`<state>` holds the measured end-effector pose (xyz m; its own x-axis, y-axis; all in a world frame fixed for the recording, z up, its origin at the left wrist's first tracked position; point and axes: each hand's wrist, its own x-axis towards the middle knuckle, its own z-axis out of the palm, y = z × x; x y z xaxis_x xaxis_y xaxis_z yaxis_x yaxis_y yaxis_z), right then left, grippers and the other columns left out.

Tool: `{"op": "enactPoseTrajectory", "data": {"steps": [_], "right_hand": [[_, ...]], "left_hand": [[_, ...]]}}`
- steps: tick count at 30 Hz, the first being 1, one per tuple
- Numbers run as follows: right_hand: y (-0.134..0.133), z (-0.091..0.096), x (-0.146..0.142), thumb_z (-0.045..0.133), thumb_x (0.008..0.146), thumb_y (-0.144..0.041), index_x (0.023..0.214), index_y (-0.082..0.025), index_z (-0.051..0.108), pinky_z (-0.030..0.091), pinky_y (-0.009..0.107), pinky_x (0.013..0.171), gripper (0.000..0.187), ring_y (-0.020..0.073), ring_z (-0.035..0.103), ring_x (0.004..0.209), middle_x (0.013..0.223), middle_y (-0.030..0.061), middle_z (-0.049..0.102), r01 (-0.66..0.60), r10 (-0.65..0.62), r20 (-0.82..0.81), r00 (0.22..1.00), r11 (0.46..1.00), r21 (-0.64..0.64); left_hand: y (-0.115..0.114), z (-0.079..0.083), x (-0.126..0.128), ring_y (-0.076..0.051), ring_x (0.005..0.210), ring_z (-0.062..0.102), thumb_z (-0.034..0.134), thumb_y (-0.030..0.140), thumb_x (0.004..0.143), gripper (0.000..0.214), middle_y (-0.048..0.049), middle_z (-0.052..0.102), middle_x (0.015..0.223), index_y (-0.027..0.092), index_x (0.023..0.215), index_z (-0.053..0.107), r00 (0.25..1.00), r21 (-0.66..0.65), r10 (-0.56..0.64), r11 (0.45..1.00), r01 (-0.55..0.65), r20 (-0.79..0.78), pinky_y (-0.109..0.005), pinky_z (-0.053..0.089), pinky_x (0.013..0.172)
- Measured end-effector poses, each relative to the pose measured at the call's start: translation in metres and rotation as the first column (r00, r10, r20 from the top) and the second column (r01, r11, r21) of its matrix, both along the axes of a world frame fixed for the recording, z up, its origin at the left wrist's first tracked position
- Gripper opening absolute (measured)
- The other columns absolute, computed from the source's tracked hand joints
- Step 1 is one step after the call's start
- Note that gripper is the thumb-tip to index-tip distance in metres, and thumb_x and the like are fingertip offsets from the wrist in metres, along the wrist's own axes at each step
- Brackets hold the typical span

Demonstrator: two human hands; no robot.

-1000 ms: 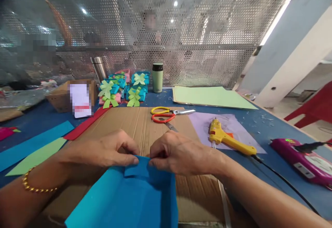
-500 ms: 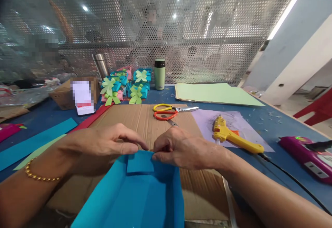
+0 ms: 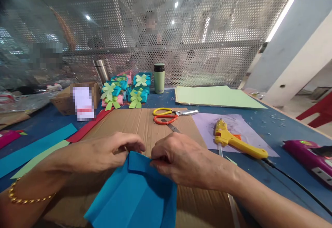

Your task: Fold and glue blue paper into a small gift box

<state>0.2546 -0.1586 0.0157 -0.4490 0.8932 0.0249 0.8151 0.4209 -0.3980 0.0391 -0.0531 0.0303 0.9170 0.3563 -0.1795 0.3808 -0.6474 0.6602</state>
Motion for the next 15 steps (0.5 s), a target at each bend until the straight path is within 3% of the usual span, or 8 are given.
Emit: {"op": "enactPoseTrajectory", "data": {"steps": [3, 7, 12, 15], "right_hand": [[0.002, 0.002, 0.001, 0.057, 0.088, -0.017, 0.066, -0.017, 0.048, 0.029, 0.025, 0.059, 0.024, 0.0077, 0.045, 0.060, 0.065, -0.0055, 0.049, 0.010, -0.011, -0.021, 1.000, 1.000, -0.014], [0.008, 0.008, 0.008, 0.057, 0.091, -0.023, 0.068, -0.016, 0.057, 0.031, 0.024, 0.056, 0.024, 0.0085, 0.046, 0.059, 0.064, -0.0043, 0.053, 0.065, -0.073, -0.124, 0.990, 0.996, -0.067], [0.014, 0.010, 0.018, 0.057, 0.093, -0.035, 0.072, -0.014, 0.067, 0.031, 0.024, 0.054, 0.031, 0.0103, 0.049, 0.061, 0.065, -0.0019, 0.058, 0.139, -0.146, -0.218, 0.965, 0.989, -0.045], [0.016, 0.007, 0.020, 0.055, 0.093, -0.034, 0.073, -0.014, 0.067, 0.031, 0.024, 0.053, 0.031, 0.0106, 0.049, 0.060, 0.065, -0.0011, 0.059, 0.198, -0.197, -0.220, 0.955, 0.980, -0.019]], "left_hand": [[0.007, -0.002, -0.002, -0.021, 0.110, 0.062, 0.049, 0.015, 0.088, 0.037, -0.0052, 0.068, 0.120, 0.022, 0.121, 0.064, 0.999, -0.037, 0.012, 0.999, -0.010, 0.044, -0.033, 0.048, 0.094], [0.026, 0.000, -0.005, -0.023, 0.106, 0.065, 0.045, 0.020, 0.094, 0.035, -0.0096, 0.068, 0.119, 0.018, 0.124, 0.062, 0.993, -0.230, 0.045, 0.973, -0.018, 0.113, -0.034, 0.053, 0.089], [0.037, 0.000, -0.001, -0.026, 0.113, 0.062, 0.063, 0.025, 0.089, 0.027, -0.0075, 0.070, 0.116, 0.019, 0.115, 0.068, 0.980, -0.437, -0.134, 0.880, 0.187, 0.150, -0.037, 0.049, 0.097], [0.035, -0.004, 0.004, -0.025, 0.106, 0.064, 0.066, 0.026, 0.088, 0.021, -0.0067, 0.072, 0.103, 0.018, 0.107, 0.070, 0.977, -0.488, -0.110, 0.853, 0.186, 0.181, -0.035, 0.051, 0.092]]}}
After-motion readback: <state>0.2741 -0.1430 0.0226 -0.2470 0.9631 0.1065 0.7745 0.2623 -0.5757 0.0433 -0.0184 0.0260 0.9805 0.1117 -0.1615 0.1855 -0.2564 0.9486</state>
